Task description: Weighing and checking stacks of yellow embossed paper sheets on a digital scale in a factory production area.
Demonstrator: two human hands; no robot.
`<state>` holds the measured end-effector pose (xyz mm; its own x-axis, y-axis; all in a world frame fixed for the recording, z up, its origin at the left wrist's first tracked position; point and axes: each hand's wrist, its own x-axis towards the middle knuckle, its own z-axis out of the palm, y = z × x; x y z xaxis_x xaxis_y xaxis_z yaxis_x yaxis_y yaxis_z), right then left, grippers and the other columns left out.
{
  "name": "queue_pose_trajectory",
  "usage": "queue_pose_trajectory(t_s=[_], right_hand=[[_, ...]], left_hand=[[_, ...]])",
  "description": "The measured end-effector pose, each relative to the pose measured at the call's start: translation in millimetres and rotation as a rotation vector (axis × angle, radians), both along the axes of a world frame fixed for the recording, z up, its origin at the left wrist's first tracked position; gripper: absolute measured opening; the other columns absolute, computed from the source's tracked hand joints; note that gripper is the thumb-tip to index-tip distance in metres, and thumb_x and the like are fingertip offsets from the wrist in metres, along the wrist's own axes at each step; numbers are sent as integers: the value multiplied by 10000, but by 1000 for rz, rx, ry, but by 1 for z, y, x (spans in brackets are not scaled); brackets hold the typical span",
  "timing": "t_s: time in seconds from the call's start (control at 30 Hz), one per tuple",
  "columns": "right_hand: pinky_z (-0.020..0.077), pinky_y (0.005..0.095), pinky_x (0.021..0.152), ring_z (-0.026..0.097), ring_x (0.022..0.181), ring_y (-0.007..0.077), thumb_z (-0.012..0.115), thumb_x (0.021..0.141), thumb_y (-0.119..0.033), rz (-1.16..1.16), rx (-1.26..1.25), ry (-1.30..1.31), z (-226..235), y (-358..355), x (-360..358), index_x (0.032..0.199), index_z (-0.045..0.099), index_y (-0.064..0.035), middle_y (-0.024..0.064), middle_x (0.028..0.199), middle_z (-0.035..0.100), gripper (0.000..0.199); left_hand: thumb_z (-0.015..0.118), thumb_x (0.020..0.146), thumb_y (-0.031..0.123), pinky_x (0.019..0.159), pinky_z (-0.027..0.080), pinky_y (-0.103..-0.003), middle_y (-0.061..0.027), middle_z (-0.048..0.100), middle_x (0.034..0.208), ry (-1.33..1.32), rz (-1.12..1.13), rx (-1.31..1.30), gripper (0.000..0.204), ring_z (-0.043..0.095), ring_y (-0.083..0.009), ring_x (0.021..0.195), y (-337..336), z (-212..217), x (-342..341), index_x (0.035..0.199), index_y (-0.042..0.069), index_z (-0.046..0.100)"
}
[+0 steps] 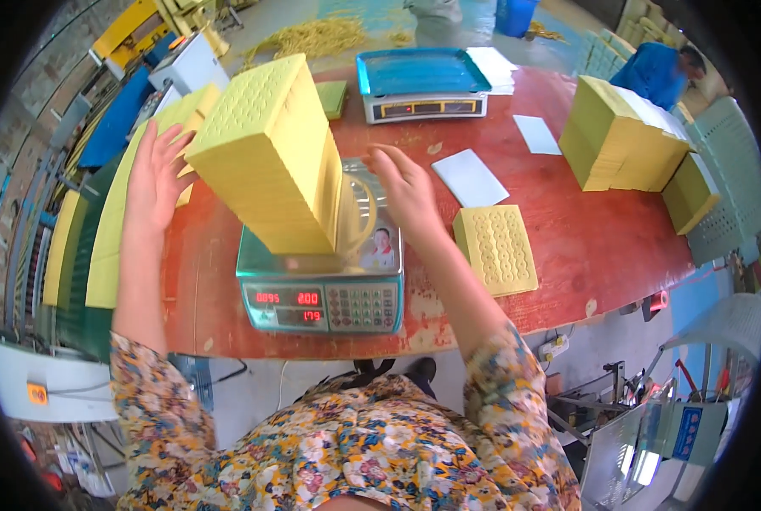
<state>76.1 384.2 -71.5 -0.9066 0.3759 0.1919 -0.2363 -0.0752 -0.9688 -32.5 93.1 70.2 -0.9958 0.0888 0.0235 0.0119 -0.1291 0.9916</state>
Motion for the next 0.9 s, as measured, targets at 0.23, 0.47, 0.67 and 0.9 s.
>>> queue_pose_trajectory(t_s=[0.23,0.47,0.67,0.9], right_hand=[[443,376,926,582,1018,202,411,1000,-515,-49,-105,-74,-43,-40,-120,1174,654,-12,129,1138,669,585],[435,391,989,595,1128,363,387,1032,-429,-134,56,-57,-40,-79,-47,1176,611,-8,223,1154,644,498],[421,391,1012,559,1179,334,513,995,-241,-283,246,67,-25,-89,58,1292,524,29,211,1236,591,402],[524,274,727,641,816,129,509,1006,-423,131,-311,-388,-90,-128,136,1090,666,-2,49,874,687,457]], left_hand=[[554,960,473,982,462,-316,-85,625,1293,-162,-642,-301,593,598,-175,1162,51,18,-52,1357,34,534],[566,967,367,998,485,-375,-111,622,1293,-393,-747,-327,526,616,-234,1154,-3,5,-37,1371,35,511],[562,969,417,1018,477,-407,-134,587,1336,-516,-846,-295,586,597,-266,1184,-12,-9,-31,1413,49,458],[569,952,458,1095,383,-467,-158,422,1470,-533,-852,-360,677,427,-353,1317,0,-17,-41,1462,51,393]])
